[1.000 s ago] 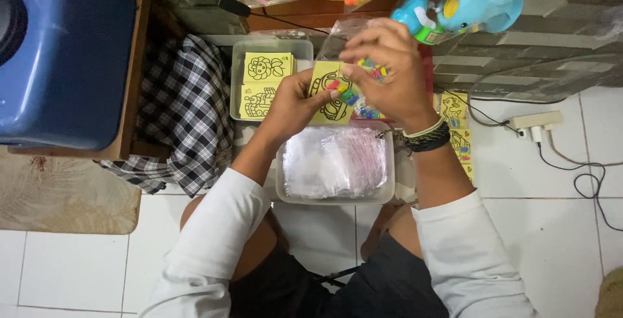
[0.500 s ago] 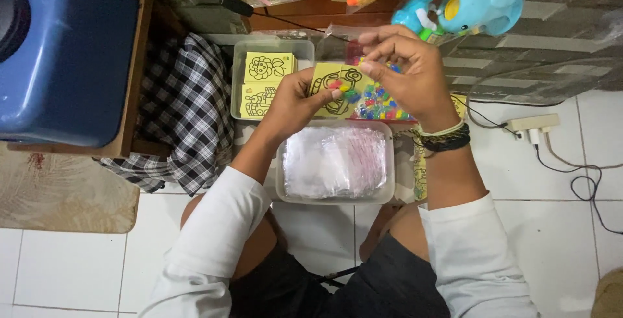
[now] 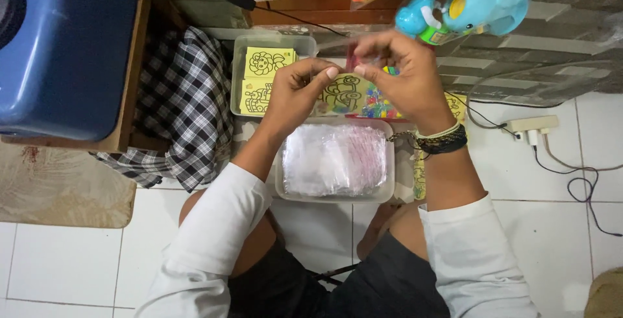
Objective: The person is packing small yellow cards and colorful plastic pieces into small transparent plastic bags.
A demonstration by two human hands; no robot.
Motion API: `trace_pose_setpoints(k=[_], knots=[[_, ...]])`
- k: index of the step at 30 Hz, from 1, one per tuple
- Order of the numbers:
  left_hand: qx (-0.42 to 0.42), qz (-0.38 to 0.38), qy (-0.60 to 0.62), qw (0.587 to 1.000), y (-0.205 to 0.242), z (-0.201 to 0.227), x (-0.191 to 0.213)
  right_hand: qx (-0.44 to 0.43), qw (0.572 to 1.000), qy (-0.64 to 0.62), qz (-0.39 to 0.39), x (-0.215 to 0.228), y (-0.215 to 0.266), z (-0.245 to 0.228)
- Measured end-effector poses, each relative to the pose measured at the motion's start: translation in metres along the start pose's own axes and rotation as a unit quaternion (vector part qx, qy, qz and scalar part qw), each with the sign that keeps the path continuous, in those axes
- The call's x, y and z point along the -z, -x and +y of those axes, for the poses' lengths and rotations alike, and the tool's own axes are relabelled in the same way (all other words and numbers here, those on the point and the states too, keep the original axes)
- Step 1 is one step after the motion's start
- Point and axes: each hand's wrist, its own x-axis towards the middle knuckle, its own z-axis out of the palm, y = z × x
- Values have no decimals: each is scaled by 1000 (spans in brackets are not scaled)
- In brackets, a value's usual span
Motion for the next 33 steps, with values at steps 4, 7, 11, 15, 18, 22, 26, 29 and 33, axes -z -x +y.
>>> trace_pose_setpoints(k=[4, 7, 11, 15, 18, 22, 26, 29, 33], knots=[[-14, 9, 3, 1000, -5, -13, 3, -18, 1000, -18, 12, -1, -1, 2], [-23, 18, 1, 1000, -4, -11, 4, -104, 994, -23, -4, -1, 1, 18], [-12, 64, -9, 998, -8, -17, 6, -126, 992, 9, 12, 3, 3, 32], [-8, 94, -9, 995, -7, -11, 7, -160, 986, -20, 46, 0, 4, 34], [-17, 91, 18, 996, -8, -9, 8, -205, 973, -71, 77, -2, 1, 35], [-35, 40, 27, 998, -6, -6, 13, -240, 958, -123, 99, -4, -1, 23], [-34, -64, 2, 997, -5, -3, 16, -253, 941, -212, 70, 2, 0, 13], [-48, -66, -31, 996, -5, -15, 13, -268, 933, -217, 101, -3, -3, 18], [-34, -28, -48, 998, -5, -10, 11, -276, 924, -229, 131, -5, -1, 28]])
